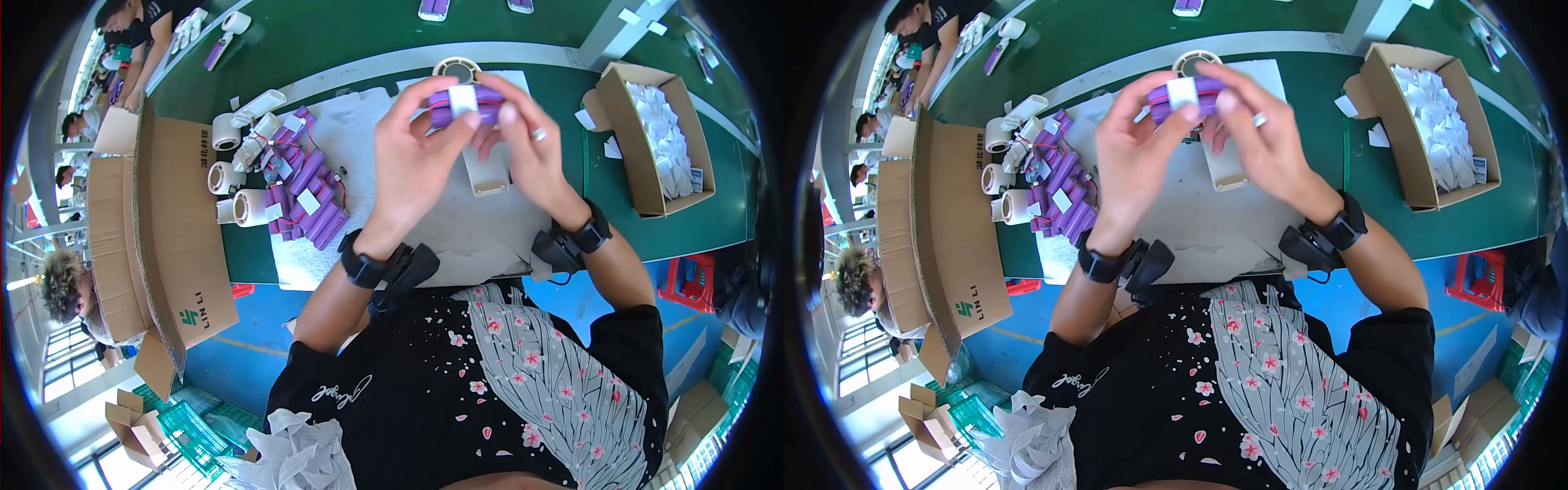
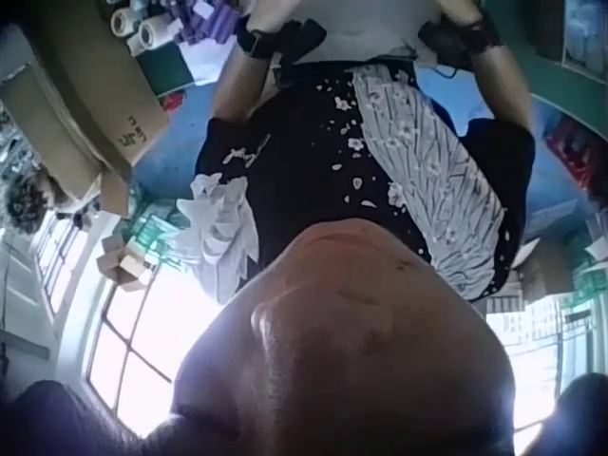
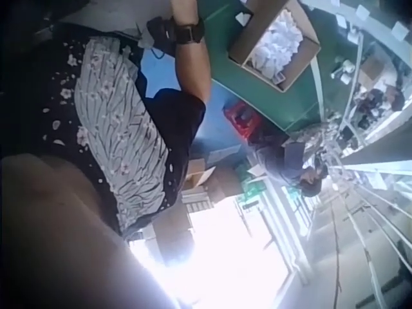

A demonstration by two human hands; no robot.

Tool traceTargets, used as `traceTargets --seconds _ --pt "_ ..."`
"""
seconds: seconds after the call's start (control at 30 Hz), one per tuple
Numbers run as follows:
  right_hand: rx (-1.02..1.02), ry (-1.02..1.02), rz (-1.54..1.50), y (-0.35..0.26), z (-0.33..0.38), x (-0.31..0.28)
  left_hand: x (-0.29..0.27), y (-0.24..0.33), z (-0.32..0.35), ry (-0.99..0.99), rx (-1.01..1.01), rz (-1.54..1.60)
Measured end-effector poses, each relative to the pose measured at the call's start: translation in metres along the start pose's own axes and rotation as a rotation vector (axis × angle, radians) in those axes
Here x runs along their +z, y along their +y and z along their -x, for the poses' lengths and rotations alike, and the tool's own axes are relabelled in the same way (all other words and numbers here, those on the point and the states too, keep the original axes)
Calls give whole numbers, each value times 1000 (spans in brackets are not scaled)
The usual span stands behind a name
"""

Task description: The person connects a battery pack to a circuit board, fits them into a fan housing, and tests the circuit before removing them and repeating the process with another unit.

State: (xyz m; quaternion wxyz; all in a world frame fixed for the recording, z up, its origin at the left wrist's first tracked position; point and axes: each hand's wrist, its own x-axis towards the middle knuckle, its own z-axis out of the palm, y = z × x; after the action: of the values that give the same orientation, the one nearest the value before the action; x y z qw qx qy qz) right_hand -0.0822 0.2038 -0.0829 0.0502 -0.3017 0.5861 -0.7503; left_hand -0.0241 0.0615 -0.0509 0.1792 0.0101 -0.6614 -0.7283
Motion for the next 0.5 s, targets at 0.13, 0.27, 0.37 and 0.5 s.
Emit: traceTargets --seconds 0.13,0.27,0.37,0.5 --pt "132 212 -134 4 -16 -20 -1 -11 -9 -326 157 -288" --pt "247 216 -181 9 -27 -48 -24 -25 -15 -188 388 -733" --pt "279 87 18 8 -25 -51 -39 -40 -17 -303 168 -616" --pt "193 -222 541 -6 -18 -28 -49 -41 -13 -362 -39 -491"
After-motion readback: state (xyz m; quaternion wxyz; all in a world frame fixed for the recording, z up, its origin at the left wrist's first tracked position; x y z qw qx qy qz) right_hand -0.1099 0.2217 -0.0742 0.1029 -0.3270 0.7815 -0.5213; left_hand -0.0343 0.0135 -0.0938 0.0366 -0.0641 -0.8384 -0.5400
